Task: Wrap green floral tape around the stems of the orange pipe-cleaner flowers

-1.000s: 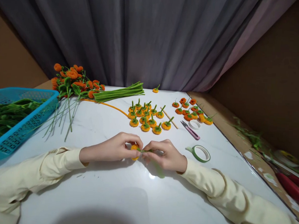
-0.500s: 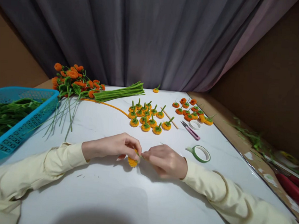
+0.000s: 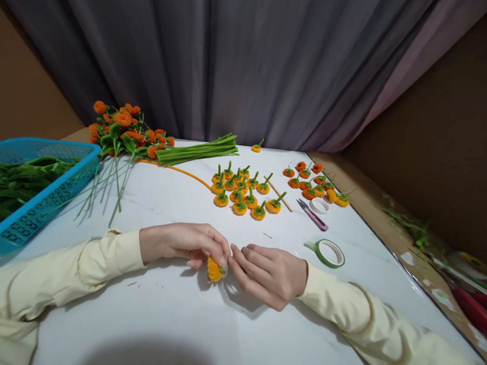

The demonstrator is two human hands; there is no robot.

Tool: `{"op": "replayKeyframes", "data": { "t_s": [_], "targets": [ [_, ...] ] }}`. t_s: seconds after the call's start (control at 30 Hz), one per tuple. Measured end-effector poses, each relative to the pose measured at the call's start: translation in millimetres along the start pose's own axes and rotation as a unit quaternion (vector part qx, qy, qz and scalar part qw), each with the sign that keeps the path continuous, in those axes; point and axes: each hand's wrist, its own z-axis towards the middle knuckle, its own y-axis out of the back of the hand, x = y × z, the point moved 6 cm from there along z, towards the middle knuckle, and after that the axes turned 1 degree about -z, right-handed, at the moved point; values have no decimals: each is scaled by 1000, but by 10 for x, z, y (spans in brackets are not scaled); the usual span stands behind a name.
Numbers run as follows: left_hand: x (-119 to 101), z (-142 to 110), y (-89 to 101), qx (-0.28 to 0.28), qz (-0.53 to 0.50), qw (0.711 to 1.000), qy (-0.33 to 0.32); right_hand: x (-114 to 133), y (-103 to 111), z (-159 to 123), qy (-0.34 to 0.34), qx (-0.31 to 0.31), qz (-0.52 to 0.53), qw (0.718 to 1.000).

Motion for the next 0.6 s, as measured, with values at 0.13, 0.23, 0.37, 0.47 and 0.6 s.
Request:
{"op": "replayKeyframes", "data": {
  "t_s": [0.13,0.23,0.37,0.47,0.6],
  "targets": [
    [75,49,29,11,-20,999,22,-14,-47,-8,-22,13,28,999],
    [74,61,61,-2,-36,999,18,-80,-112,-49,-102,19,107,989],
    [-55,-4,85,-45,35,997,-51,-222,-227,-149,-287,46,270,918],
    [-204,-113,72,-123,198,963,-133,-320,-294,-247,-444,45,393,804],
    [-336,-261,-70,-209,431,847,-230,-320,-415,-331,-573,36,556,601]
  ]
}}
